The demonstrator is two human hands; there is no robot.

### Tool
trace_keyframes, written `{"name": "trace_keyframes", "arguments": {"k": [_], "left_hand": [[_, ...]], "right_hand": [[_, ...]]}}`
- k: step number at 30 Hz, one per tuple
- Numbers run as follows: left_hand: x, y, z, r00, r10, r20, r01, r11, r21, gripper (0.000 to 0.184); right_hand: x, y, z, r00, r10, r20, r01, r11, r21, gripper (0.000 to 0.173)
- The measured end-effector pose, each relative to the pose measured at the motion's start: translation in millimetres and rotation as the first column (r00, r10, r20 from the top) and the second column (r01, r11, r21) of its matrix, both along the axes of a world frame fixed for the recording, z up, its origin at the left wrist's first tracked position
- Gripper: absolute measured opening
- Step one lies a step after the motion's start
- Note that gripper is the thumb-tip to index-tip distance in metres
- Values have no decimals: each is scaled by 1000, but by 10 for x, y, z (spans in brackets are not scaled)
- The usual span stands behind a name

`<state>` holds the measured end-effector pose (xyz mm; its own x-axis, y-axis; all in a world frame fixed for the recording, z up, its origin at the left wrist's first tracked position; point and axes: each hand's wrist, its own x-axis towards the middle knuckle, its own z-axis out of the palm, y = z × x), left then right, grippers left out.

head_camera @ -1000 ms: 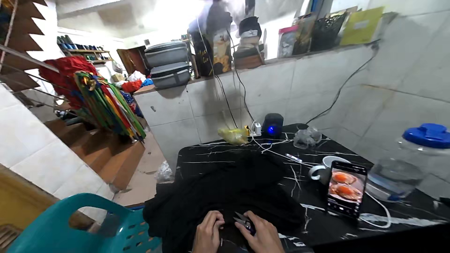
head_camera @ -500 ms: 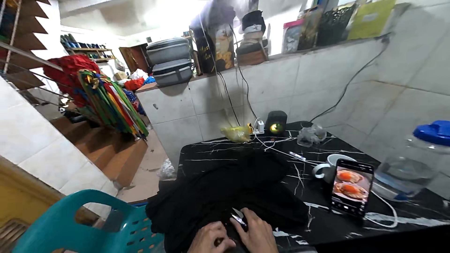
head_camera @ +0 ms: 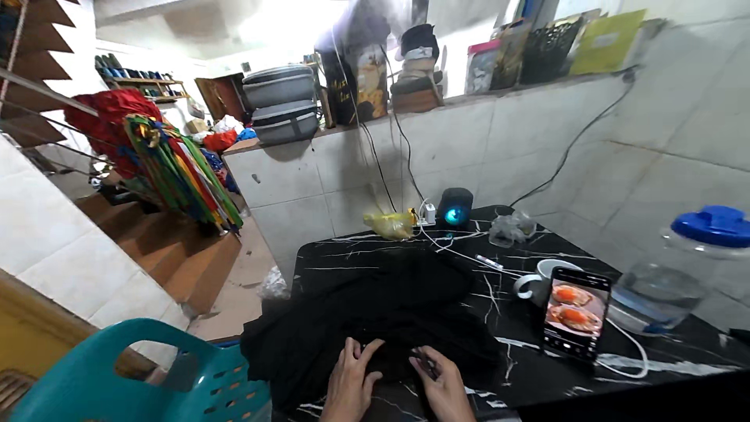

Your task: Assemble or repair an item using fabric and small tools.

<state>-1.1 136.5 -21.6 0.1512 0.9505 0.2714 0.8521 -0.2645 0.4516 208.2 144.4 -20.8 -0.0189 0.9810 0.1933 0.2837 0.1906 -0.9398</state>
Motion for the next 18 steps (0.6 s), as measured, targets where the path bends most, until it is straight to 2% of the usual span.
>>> {"name": "trace_keyframes", "arguments": {"k": [1, 3, 5, 8, 11, 13, 16, 18], "left_hand": [[8, 9, 4, 1000, 1, 13, -1, 1000, -3, 57], [23, 7, 24, 999, 7, 35, -6, 999, -40, 58], [26, -14, 39, 999, 16, 52, -11, 997, -77, 56], [42, -26, 31, 993, -4, 115, 8, 999, -34, 51], [151, -34, -23, 959, -72, 274, 43, 993, 110, 23], [328, -32, -65, 937, -90, 336, 30, 983, 182, 26], [582, -13, -194, 922, -54, 383, -66, 954, 293, 12], [614, -50, -207, 943, 14, 332, -104, 961, 255, 11]], "right_hand": [[-17, 32, -86, 985, -21, -169, 21, 1000, -4, 15], [-54, 89, -185, 916, -50, -398, 22, 997, -74, 11], [-66, 120, -252, 878, -36, -477, -24, 993, -119, 9], [-66, 116, -232, 894, -20, -448, -53, 987, -149, 8], [-80, 105, -225, 922, -15, -386, -42, 989, -139, 11], [-91, 79, -221, 957, -21, -289, -9, 995, -102, 17], [-114, 44, -235, 992, -44, -121, 39, 998, -43, 23], [-130, 30, -207, 996, -74, -43, 72, 997, -29, 24]]}}
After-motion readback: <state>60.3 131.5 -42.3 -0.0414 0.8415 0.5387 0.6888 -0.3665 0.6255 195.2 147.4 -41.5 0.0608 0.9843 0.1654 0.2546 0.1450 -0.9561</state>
